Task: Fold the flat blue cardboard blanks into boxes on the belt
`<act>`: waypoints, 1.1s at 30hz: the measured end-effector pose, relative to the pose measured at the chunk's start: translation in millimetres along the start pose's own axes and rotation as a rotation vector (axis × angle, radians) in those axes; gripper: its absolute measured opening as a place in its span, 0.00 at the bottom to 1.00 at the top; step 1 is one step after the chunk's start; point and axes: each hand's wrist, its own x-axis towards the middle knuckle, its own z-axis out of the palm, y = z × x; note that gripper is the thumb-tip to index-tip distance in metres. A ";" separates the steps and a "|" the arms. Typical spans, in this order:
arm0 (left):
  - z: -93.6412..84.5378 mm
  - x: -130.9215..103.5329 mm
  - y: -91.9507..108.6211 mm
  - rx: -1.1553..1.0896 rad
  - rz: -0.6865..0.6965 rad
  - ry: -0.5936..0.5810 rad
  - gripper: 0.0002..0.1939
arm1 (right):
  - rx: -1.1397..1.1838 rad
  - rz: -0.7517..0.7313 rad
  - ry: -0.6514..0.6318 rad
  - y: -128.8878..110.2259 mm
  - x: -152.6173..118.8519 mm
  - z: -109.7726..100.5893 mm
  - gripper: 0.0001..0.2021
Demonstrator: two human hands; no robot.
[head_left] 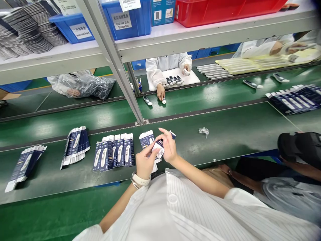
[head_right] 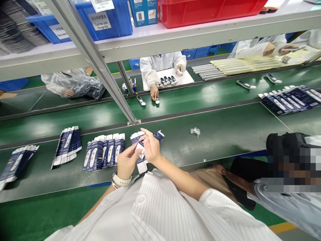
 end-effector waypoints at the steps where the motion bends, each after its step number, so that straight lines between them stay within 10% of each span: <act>1: 1.0 0.0 -1.2 0.013 0.001 0.013 0.19 | 0.000 0.008 0.001 0.9 -0.5 0.3 0.20; 26: 2.6 0.1 8.9 0.002 -0.056 -0.001 0.19 | 0.011 0.079 0.032 4.5 -2.0 3.9 0.20; 33: -28.6 -2.3 19.0 0.245 0.057 -0.216 0.32 | -0.203 0.087 -0.405 -6.5 15.3 6.3 0.20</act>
